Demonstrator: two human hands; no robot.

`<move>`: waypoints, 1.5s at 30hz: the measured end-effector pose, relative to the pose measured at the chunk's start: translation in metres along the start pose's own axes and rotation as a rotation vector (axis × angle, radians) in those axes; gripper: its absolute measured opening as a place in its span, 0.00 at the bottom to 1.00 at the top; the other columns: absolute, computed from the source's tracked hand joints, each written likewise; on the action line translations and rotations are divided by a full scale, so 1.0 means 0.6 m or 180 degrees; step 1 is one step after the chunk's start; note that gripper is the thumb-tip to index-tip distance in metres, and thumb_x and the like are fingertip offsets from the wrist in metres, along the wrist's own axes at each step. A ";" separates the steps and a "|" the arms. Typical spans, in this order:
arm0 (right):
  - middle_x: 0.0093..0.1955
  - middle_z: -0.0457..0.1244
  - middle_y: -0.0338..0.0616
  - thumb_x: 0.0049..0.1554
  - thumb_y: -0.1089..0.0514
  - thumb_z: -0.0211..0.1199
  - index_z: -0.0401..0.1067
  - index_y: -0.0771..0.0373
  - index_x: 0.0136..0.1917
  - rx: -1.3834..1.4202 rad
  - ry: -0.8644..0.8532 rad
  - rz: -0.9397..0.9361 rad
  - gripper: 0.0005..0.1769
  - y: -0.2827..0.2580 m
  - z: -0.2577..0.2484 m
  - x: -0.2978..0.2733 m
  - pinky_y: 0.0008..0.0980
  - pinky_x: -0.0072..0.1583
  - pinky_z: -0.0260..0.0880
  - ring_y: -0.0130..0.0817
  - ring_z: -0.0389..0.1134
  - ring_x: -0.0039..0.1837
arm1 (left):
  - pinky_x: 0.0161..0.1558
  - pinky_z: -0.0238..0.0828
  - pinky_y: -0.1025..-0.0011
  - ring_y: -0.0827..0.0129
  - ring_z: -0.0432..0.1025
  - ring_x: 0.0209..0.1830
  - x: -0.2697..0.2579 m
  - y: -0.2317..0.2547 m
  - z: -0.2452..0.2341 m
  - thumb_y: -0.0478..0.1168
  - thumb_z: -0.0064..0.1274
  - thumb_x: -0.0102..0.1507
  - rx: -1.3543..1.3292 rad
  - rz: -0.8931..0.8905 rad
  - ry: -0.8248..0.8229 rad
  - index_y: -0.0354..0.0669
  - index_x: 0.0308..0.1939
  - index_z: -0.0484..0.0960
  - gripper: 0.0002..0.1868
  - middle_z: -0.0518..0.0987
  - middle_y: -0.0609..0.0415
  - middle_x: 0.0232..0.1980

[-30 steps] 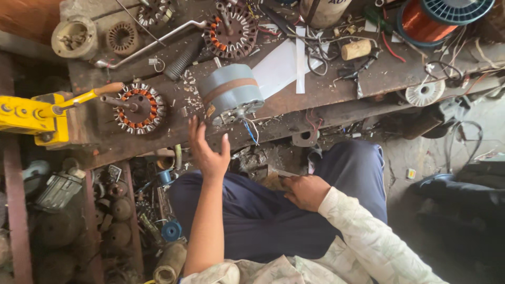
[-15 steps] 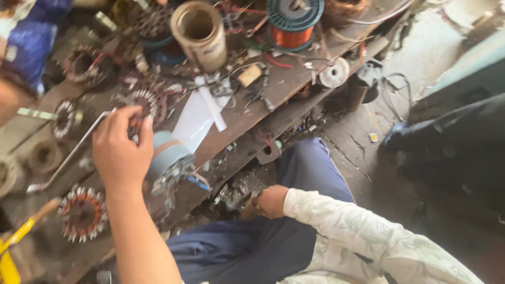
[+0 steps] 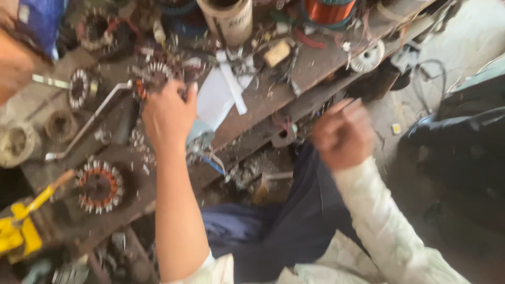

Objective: The person disassembles an electric motor on a cluttered workbench, removes the rotor, and uses pliers to strip wire insulation. The person then reassembles the motor components.

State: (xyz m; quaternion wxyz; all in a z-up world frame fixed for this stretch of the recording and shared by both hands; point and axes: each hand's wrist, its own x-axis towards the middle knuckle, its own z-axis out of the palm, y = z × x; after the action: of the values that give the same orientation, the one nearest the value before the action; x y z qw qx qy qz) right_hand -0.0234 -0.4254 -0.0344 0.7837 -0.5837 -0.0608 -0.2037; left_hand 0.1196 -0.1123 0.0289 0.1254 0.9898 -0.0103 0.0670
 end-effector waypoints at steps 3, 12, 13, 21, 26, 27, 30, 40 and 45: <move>0.38 0.61 0.32 0.71 0.43 0.49 0.70 0.55 0.50 0.2981 0.1221 0.0621 0.17 -0.044 -0.036 0.084 0.22 0.36 0.53 0.22 0.54 0.33 | 0.41 0.73 0.52 0.46 0.78 0.37 -0.009 0.007 -0.008 0.57 0.57 0.66 -0.0041 -0.0262 0.0033 0.50 0.44 0.87 0.17 0.84 0.43 0.33; 0.30 0.56 0.37 0.68 0.51 0.54 0.66 0.60 0.44 0.1728 0.1225 0.0640 0.13 -0.019 0.133 0.070 0.30 0.29 0.50 0.27 0.53 0.28 | 0.42 0.72 0.52 0.47 0.78 0.42 -0.040 -0.036 -0.013 0.58 0.59 0.62 -0.0199 -0.0655 0.0336 0.50 0.41 0.86 0.17 0.86 0.50 0.42; 0.28 0.56 0.36 0.66 0.50 0.55 0.66 0.62 0.39 0.1634 0.1265 0.1624 0.18 -0.005 0.153 0.071 0.27 0.28 0.50 0.26 0.53 0.27 | 0.42 0.72 0.52 0.48 0.78 0.43 -0.047 -0.048 -0.014 0.58 0.58 0.62 -0.0260 -0.0735 0.0416 0.49 0.40 0.86 0.18 0.86 0.52 0.44; 0.35 0.68 0.40 0.64 0.53 0.62 0.74 0.68 0.47 -0.0886 -0.1277 0.1789 0.14 0.095 0.235 -0.042 0.27 0.35 0.64 0.23 0.63 0.31 | 0.51 0.73 0.56 0.44 0.77 0.49 -0.106 -0.156 -0.010 0.60 0.54 0.65 -0.0588 -0.0705 -0.0041 0.51 0.46 0.89 0.21 0.84 0.42 0.45; 0.45 0.69 0.44 0.60 0.55 0.63 0.72 0.64 0.60 -0.0862 -0.1473 0.1144 0.17 0.103 0.267 -0.048 0.30 0.37 0.71 0.27 0.70 0.35 | 0.52 0.72 0.61 0.48 0.77 0.50 -0.101 -0.161 -0.018 0.59 0.51 0.64 -0.1096 -0.0730 -0.0352 0.50 0.49 0.88 0.22 0.84 0.44 0.47; 0.48 0.69 0.46 0.58 0.56 0.63 0.71 0.64 0.62 -0.0773 -0.1471 0.1111 0.19 0.104 0.272 -0.046 0.32 0.37 0.71 0.30 0.70 0.36 | 0.52 0.72 0.61 0.49 0.77 0.51 -0.095 -0.161 -0.023 0.59 0.51 0.63 -0.1139 -0.0683 -0.0441 0.51 0.50 0.87 0.22 0.84 0.44 0.48; 0.52 0.68 0.52 0.59 0.59 0.66 0.72 0.66 0.63 -0.1744 -0.1474 -0.0138 0.20 0.122 0.278 -0.037 0.39 0.46 0.71 0.45 0.71 0.41 | 0.52 0.71 0.63 0.51 0.77 0.51 -0.095 -0.155 -0.033 0.59 0.52 0.62 -0.1192 -0.0820 -0.0617 0.50 0.50 0.87 0.22 0.84 0.45 0.49; 0.50 0.69 0.46 0.61 0.55 0.64 0.77 0.56 0.60 -0.2318 -0.2186 0.0002 0.14 0.146 0.246 -0.046 0.44 0.50 0.73 0.50 0.73 0.48 | 0.51 0.71 0.62 0.51 0.79 0.49 -0.096 -0.138 -0.036 0.57 0.50 0.63 -0.1316 -0.1173 -0.0450 0.45 0.47 0.87 0.22 0.85 0.44 0.47; 0.62 0.68 0.51 0.58 0.55 0.64 0.72 0.62 0.65 -0.2298 -0.2345 -0.0085 0.22 0.108 0.229 -0.069 0.45 0.50 0.73 0.52 0.72 0.50 | 0.51 0.71 0.61 0.47 0.78 0.50 -0.099 -0.137 -0.025 0.58 0.51 0.63 -0.1275 -0.1385 -0.0255 0.43 0.47 0.86 0.24 0.84 0.40 0.45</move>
State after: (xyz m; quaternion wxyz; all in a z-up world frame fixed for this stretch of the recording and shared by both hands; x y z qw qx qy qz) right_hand -0.0162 -0.2709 -0.0633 0.4562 -0.8492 -0.2661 -0.0025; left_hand 0.0621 -0.0285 0.0151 0.3291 0.9261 0.1842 -0.0038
